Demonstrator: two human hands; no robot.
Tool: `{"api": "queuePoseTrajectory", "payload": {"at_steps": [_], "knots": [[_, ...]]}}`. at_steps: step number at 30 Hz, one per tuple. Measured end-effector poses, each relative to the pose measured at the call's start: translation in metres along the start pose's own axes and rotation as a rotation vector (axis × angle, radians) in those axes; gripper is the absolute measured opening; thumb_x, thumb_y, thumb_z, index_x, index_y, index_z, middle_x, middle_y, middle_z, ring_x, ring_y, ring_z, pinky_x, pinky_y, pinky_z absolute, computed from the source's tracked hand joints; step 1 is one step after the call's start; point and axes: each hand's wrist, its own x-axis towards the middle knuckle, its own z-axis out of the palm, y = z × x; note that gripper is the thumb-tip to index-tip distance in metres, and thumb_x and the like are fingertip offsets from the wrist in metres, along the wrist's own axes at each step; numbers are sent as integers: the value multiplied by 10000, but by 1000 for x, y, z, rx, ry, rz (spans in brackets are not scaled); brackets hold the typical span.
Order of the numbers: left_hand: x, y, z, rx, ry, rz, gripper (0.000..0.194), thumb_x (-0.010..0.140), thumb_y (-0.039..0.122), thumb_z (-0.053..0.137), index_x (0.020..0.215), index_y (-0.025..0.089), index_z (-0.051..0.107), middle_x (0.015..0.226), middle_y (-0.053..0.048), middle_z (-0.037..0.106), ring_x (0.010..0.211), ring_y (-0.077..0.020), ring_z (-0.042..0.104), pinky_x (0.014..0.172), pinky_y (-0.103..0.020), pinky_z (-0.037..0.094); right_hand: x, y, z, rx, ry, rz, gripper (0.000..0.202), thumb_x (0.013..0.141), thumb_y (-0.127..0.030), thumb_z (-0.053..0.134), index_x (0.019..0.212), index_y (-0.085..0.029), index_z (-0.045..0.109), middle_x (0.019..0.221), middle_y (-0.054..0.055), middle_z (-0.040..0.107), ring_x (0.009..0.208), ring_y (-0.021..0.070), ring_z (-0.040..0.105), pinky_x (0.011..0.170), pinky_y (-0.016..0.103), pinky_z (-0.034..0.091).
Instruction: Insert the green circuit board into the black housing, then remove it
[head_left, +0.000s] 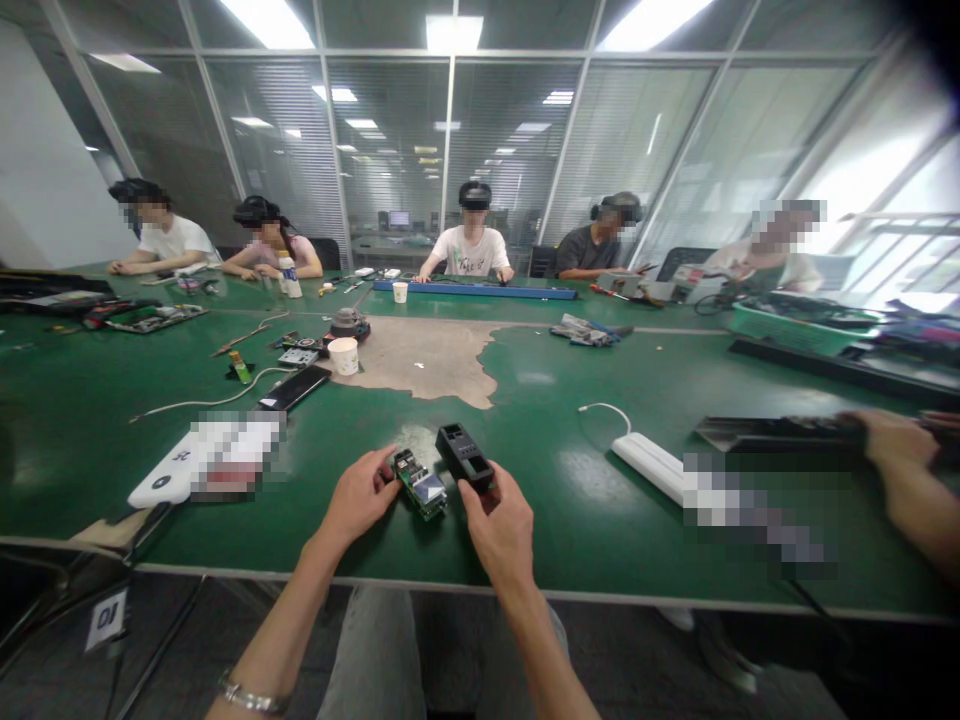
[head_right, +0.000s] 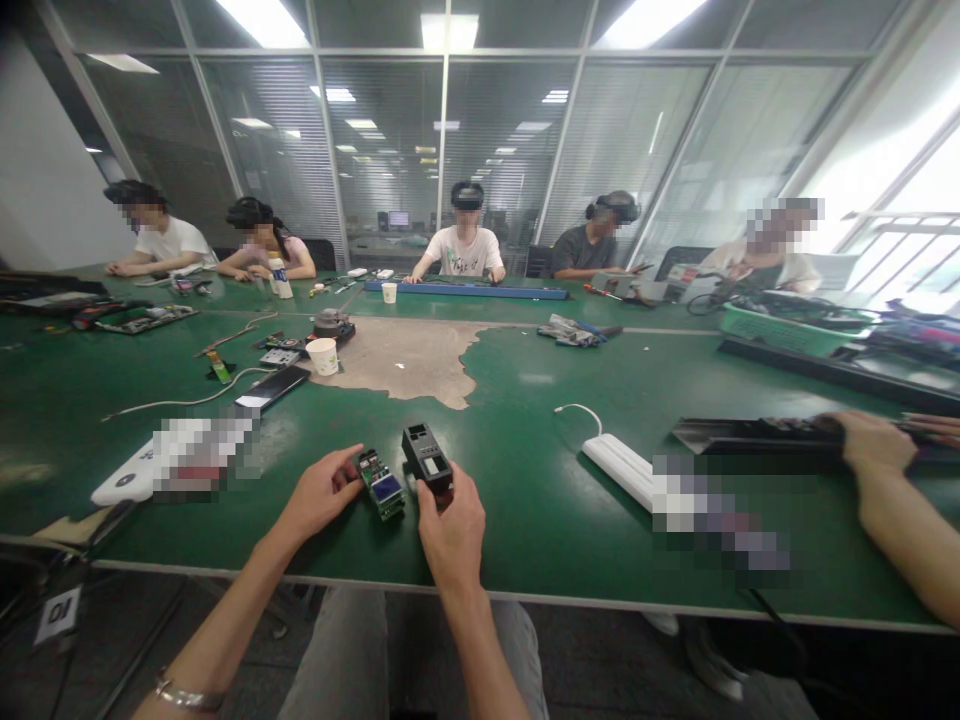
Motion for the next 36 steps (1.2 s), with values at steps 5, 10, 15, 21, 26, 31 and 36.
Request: {"api": "queuePoseTrajectory", "payload": {"at_steps": [5,10,15,21,26,31,36], "knots": [[0,4,-3,16,-11,-4,469,833,297,613,1293,227,555,899,-12,629,616,-116,542,643,-257,450,1,13,3,-85,9,-42,396,846,-380,560,1160,-144,612,1085,133,659,983,248,609,876,385,473],[1,4,-2,14,-12,-9,465,838,323,620,1289,231,559,896,-12,629,621,-119,544,642,-256,450,1,17,5,-151,-2,-56,456,814,-382,596,1200,-139,581,1111,140,641,1015,265,597,905,413,468],[1,3,-2,10,-12,-10,464,845,339,621,1292,231,555,891,-10,617,621,-119,540,642,-257,449,-3,20,3,-152,-1,-18,643,789,-399,643,1337,-102,483,1153,163,605,970,261,600,867,405,488],[0,7,-3,18,-12,-6,452,850,351,612,1283,230,564,874,-8,613,632,-125,547,652,-260,448,1,19,3,-129,-7,-47,448,834,-390,581,1209,-144,581,1092,134,635,977,254,596,888,406,471],[0,8,-4,43,-21,17,362,849,336,612,1201,249,625,838,0,591,648,-127,548,639,-246,437,1,11,1,-37,20,-13,409,838,-418,580,1143,-149,620,1086,126,656,970,246,608,869,382,478],[-1,10,-6,12,-13,14,347,844,318,608,1182,243,631,837,13,577,621,-109,543,618,-234,431,-3,-19,-3,157,-10,76,455,843,-454,600,1186,-156,606,1022,96,681,759,178,618,699,295,506],[-2,7,-4,-18,1,8,415,830,302,617,1238,227,587,851,13,593,618,-106,541,627,-240,437,-8,-42,9,163,-69,-1,396,831,-415,611,1131,-159,641,1038,103,677,752,176,616,681,288,510]]}}
